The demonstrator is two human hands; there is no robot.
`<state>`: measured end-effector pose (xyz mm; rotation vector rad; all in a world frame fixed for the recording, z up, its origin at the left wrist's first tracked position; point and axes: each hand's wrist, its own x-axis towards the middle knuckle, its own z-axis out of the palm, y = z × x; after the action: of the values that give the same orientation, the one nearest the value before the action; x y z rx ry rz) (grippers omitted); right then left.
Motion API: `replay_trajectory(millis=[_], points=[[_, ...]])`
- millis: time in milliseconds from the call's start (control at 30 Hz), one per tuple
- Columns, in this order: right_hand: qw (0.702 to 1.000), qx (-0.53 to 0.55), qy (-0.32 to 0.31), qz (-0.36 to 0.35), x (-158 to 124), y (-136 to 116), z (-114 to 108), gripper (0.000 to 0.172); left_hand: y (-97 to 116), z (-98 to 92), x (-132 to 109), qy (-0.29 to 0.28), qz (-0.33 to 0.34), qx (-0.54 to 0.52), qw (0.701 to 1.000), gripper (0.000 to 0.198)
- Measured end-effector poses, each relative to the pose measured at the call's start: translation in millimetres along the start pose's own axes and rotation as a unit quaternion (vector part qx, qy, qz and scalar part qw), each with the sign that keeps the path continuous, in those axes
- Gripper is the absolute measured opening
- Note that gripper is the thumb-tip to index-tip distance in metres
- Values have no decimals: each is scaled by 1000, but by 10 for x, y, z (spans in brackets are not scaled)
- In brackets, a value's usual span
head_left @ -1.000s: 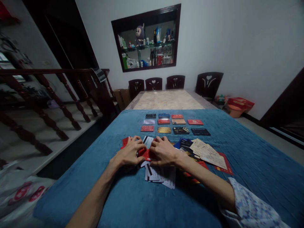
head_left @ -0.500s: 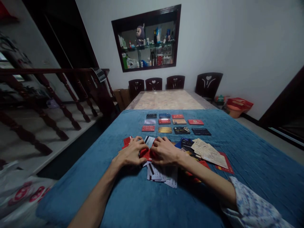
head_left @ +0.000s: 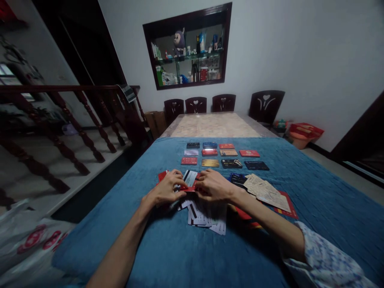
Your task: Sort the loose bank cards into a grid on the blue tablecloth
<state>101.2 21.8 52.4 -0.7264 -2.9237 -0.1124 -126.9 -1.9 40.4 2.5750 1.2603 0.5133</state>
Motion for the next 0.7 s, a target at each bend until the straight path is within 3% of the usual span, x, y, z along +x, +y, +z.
replay_trajectory(millis=[167,500,700], points=[[999,10,6,34,-4,54,-8,23,-61,45,16,33,1,-23,999,26],[996,9,-7,88,-3,114,73,22,-114,133,40,67,-17,-31,997,28],[991,17,1,130,13,123,151,32,-139,188,43,85,-22,-24,996,43]])
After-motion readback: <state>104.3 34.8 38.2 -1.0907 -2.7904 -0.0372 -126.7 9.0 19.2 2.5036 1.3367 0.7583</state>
